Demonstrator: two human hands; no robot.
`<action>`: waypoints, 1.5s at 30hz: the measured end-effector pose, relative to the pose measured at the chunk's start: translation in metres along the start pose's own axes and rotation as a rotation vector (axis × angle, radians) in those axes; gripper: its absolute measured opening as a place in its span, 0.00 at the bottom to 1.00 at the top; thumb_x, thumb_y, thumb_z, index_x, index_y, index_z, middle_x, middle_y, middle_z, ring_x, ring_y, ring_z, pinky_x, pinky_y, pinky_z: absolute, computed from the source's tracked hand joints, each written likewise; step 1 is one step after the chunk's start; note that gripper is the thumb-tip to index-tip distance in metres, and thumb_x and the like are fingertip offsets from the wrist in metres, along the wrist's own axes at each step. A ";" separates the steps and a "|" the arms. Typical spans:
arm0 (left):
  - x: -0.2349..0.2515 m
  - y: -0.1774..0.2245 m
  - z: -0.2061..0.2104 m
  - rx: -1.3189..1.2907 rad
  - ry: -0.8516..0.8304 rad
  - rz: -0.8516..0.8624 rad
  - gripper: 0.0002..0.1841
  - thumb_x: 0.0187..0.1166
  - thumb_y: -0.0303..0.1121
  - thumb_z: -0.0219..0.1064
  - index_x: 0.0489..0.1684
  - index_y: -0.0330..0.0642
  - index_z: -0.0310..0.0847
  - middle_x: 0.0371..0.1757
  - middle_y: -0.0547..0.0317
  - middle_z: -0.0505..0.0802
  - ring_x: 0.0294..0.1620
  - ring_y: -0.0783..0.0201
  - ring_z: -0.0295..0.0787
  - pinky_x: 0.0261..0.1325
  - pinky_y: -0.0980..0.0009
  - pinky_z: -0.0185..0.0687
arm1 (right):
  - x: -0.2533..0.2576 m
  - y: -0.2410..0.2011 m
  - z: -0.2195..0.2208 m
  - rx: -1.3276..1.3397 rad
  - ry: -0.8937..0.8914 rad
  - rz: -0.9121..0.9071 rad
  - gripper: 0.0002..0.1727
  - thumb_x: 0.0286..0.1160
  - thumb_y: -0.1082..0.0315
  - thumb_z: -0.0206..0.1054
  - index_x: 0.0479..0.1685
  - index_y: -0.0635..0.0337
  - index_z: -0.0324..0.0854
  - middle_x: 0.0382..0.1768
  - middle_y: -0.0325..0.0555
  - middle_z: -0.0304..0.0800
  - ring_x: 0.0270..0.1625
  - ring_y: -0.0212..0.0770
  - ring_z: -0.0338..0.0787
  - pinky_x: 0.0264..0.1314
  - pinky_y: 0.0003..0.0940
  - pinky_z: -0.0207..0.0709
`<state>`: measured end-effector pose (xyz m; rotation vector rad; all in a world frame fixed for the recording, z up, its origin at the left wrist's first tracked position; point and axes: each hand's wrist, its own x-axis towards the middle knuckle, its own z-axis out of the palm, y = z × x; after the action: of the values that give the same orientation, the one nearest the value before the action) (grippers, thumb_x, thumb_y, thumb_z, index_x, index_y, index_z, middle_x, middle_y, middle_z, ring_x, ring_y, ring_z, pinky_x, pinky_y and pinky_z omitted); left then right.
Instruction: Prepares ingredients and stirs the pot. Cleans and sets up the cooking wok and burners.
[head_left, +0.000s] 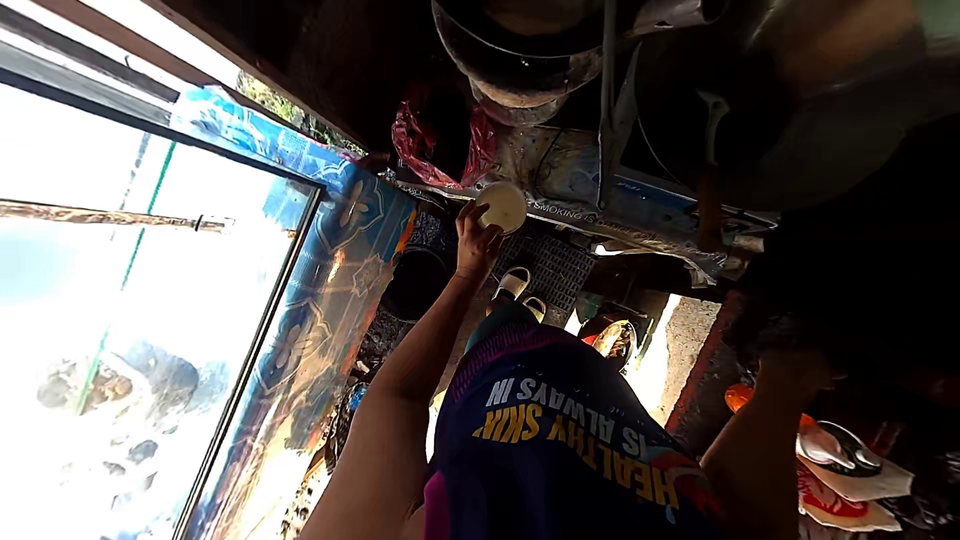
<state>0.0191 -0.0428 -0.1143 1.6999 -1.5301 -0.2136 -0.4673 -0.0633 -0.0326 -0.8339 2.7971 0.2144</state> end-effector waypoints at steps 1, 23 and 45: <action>0.012 0.004 0.006 -0.004 -0.009 0.033 0.02 0.63 0.22 0.79 0.29 0.36 0.93 0.64 0.28 0.87 0.77 0.23 0.72 0.80 0.40 0.68 | 0.001 -0.001 -0.004 0.039 0.007 0.004 0.34 0.81 0.67 0.63 0.85 0.73 0.63 0.86 0.74 0.61 0.89 0.64 0.65 0.88 0.51 0.63; 0.089 0.058 0.079 0.182 -0.433 -0.108 0.16 0.74 0.32 0.77 0.56 0.34 0.89 0.84 0.30 0.71 0.89 0.27 0.53 0.85 0.37 0.56 | -0.035 -0.085 -0.092 1.957 -0.374 -0.034 0.19 0.95 0.56 0.43 0.68 0.56 0.71 0.53 0.43 0.86 0.56 0.38 0.88 0.60 0.42 0.84; 0.120 0.273 0.039 -1.150 -0.933 -1.066 0.10 0.97 0.35 0.42 0.50 0.40 0.65 0.21 0.65 0.73 0.15 0.73 0.70 0.22 0.80 0.73 | -0.006 -0.201 -0.063 1.396 -0.503 -0.018 0.23 0.87 0.66 0.61 0.76 0.64 0.67 0.53 0.56 0.82 0.46 0.44 0.86 0.46 0.42 0.85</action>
<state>-0.1805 -0.1472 0.0855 1.2073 -0.4857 -2.1669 -0.3610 -0.2395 0.0137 -0.3222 1.7583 -1.1881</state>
